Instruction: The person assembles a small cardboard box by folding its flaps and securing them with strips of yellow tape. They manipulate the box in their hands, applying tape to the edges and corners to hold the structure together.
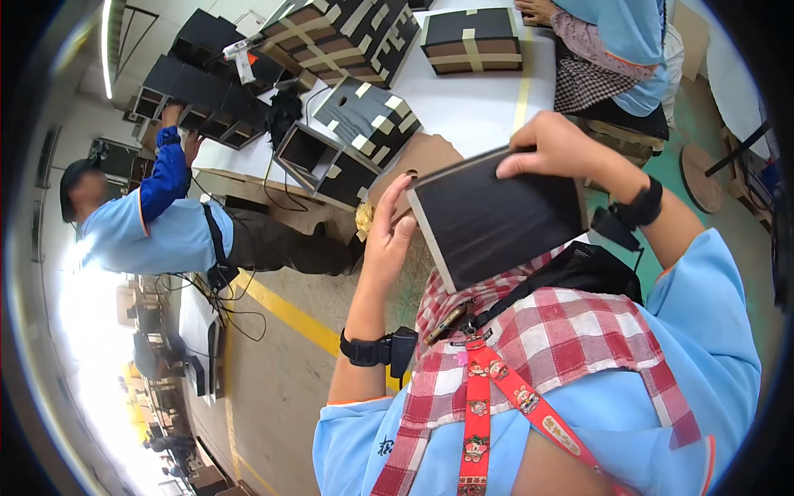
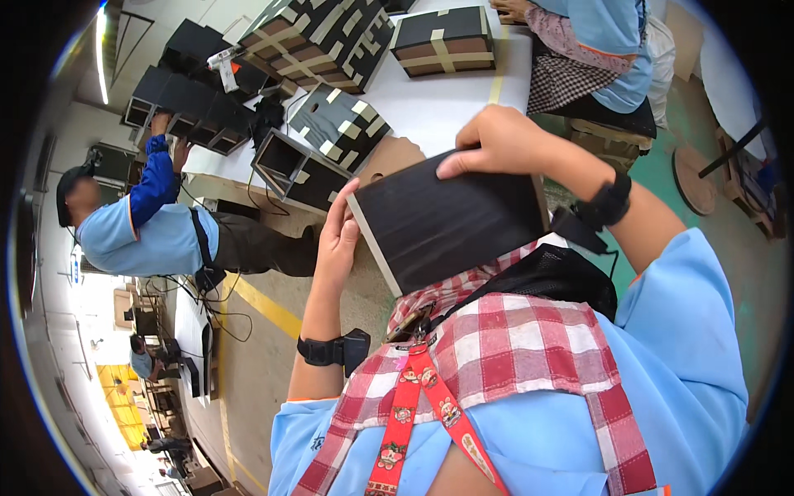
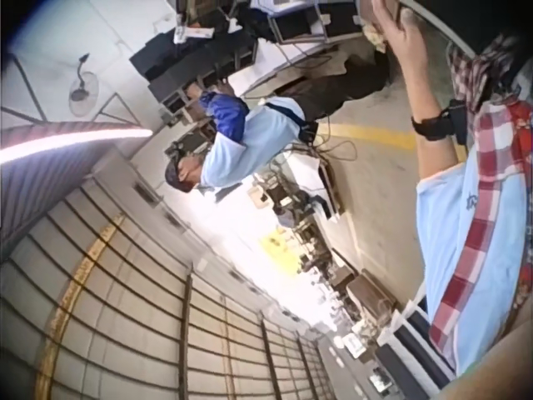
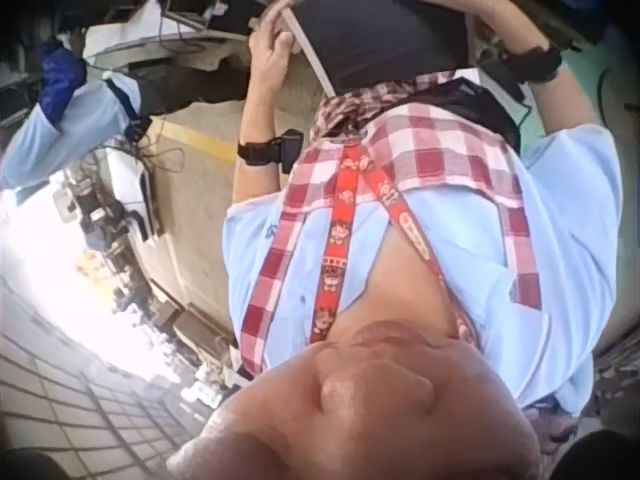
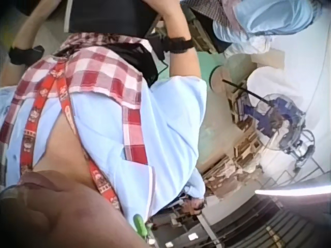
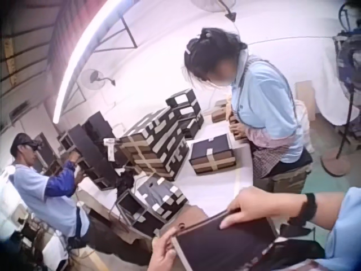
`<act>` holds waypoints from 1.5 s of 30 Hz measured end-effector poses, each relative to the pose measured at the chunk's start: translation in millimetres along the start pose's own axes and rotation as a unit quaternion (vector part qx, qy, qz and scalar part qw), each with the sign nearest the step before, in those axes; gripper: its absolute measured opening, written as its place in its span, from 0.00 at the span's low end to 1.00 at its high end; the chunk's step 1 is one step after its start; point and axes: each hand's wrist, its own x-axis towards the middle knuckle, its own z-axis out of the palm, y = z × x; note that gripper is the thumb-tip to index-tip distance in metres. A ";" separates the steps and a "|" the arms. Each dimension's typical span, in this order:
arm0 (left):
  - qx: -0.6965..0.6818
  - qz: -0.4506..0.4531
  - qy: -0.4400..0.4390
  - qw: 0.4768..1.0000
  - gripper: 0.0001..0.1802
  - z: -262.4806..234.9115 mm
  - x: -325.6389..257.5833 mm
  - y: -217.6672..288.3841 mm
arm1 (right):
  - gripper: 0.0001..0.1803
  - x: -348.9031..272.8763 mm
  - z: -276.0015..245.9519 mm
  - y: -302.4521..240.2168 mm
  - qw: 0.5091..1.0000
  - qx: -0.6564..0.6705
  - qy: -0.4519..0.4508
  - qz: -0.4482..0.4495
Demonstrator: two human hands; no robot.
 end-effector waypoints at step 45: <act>0.240 -0.017 -0.118 0.964 0.10 57.6 4.1 -10.3 | 0.13 -13.6 109.6 -68.5 0.978 -0.050 0.167 -0.117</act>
